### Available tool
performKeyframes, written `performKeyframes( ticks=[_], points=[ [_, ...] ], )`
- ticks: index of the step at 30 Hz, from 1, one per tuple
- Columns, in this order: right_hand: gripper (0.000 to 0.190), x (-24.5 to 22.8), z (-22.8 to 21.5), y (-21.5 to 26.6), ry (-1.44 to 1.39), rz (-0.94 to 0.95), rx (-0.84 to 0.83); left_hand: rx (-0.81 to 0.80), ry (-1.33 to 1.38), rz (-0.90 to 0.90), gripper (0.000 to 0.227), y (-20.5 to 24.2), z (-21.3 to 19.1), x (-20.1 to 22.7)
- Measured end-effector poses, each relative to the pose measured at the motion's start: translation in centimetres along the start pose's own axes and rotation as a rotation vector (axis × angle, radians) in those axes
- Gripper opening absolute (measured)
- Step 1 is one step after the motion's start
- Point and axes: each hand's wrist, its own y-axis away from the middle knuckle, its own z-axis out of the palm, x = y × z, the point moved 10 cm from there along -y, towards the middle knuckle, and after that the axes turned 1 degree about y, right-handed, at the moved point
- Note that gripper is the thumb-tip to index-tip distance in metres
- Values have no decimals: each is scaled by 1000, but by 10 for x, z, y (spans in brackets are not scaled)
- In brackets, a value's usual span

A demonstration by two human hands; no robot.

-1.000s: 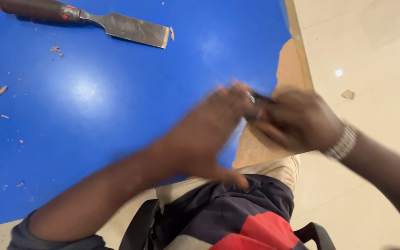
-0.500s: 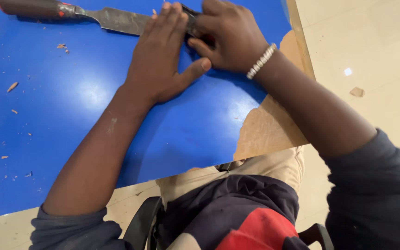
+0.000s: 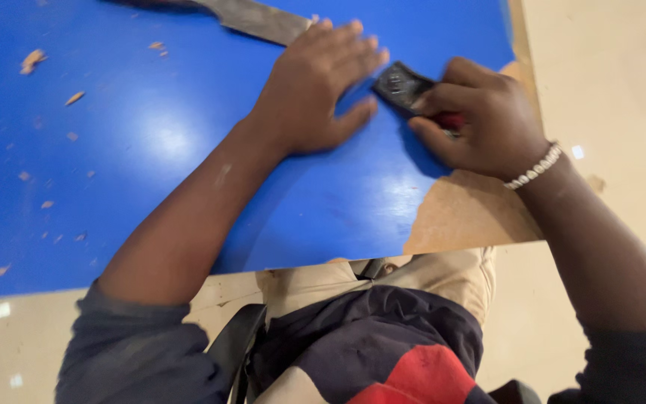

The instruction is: The person scrapes a blue surface from a wooden board using a hand scraper and a block plane, moving tools across the material to reveal the wood underneath.

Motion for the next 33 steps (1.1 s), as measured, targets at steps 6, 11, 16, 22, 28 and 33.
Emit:
performKeyframes(
  ticks=[6, 11, 16, 22, 28, 33],
  points=[
    [32, 37, -7, -10, 338, 244, -4, 107, -224, -570, 22, 22, -37, -104],
    [76, 50, 11, -33, 213, 141, -178, 203, -230, -417, 28, 33, -38, -111],
    [98, 73, 38, -32, -564, 245, 23, 152, -140, -315, 39, 40, -44, -110],
    [91, 114, 44, -17, -824, 330, 150, 122, -190, -178, 41, 32, -54, -86],
    [82, 120, 44, -16, -869, 385, 162, -59, -368, -270, 16, 22, -32, -79],
    [75, 115, 45, -23, -839, 319, 154, 68, -337, -193, 13, 18, -33, -64]
  ],
)
